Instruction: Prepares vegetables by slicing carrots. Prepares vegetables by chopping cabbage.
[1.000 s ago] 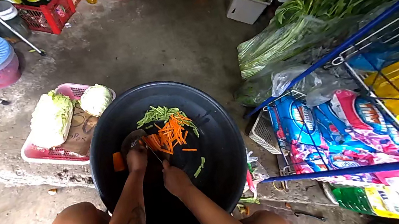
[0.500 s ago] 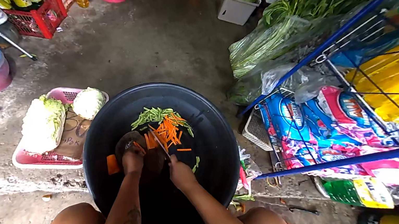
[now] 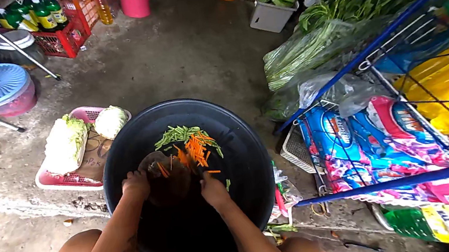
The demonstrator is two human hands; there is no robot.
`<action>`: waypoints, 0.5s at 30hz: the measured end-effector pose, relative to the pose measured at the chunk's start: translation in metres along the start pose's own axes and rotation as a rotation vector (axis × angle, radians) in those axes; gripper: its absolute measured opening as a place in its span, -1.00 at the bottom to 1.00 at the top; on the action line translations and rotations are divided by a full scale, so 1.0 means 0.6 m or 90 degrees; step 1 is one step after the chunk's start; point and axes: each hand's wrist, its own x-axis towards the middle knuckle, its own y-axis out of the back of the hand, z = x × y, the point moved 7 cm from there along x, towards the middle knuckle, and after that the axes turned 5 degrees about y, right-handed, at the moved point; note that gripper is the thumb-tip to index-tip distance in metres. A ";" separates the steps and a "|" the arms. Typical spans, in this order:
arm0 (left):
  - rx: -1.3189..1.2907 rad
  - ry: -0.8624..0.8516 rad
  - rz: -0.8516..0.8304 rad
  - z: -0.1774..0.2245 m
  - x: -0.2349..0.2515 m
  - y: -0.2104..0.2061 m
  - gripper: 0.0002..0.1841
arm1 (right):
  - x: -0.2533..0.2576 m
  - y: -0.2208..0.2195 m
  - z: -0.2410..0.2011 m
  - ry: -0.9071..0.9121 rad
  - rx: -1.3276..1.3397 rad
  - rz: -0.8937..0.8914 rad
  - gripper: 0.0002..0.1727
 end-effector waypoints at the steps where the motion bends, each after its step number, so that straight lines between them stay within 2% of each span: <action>1: 0.037 -0.001 -0.003 0.003 -0.002 -0.001 -0.02 | 0.002 0.016 0.012 -0.028 -0.005 0.026 -0.48; 3: 0.090 -0.005 -0.001 0.005 -0.002 -0.004 -0.10 | 0.000 0.026 0.013 -0.015 -0.021 0.020 -0.48; 5: 0.112 -0.018 0.012 0.006 0.001 -0.005 -0.15 | -0.011 0.007 -0.010 0.077 -0.041 -0.047 -0.45; 7: 0.127 -0.021 0.015 0.007 0.003 -0.006 -0.11 | -0.019 -0.031 -0.037 0.157 -0.063 -0.130 -0.44; 9: 0.144 -0.011 0.015 0.006 0.001 -0.002 -0.03 | -0.015 -0.063 -0.050 0.187 -0.057 -0.174 -0.45; 12: 0.143 0.006 0.008 0.002 -0.016 0.024 0.03 | 0.000 -0.061 -0.038 0.167 -0.025 -0.153 -0.48; 15: 0.056 -0.033 0.019 0.001 -0.037 0.056 0.00 | 0.013 -0.014 0.002 0.076 -0.003 -0.058 -0.46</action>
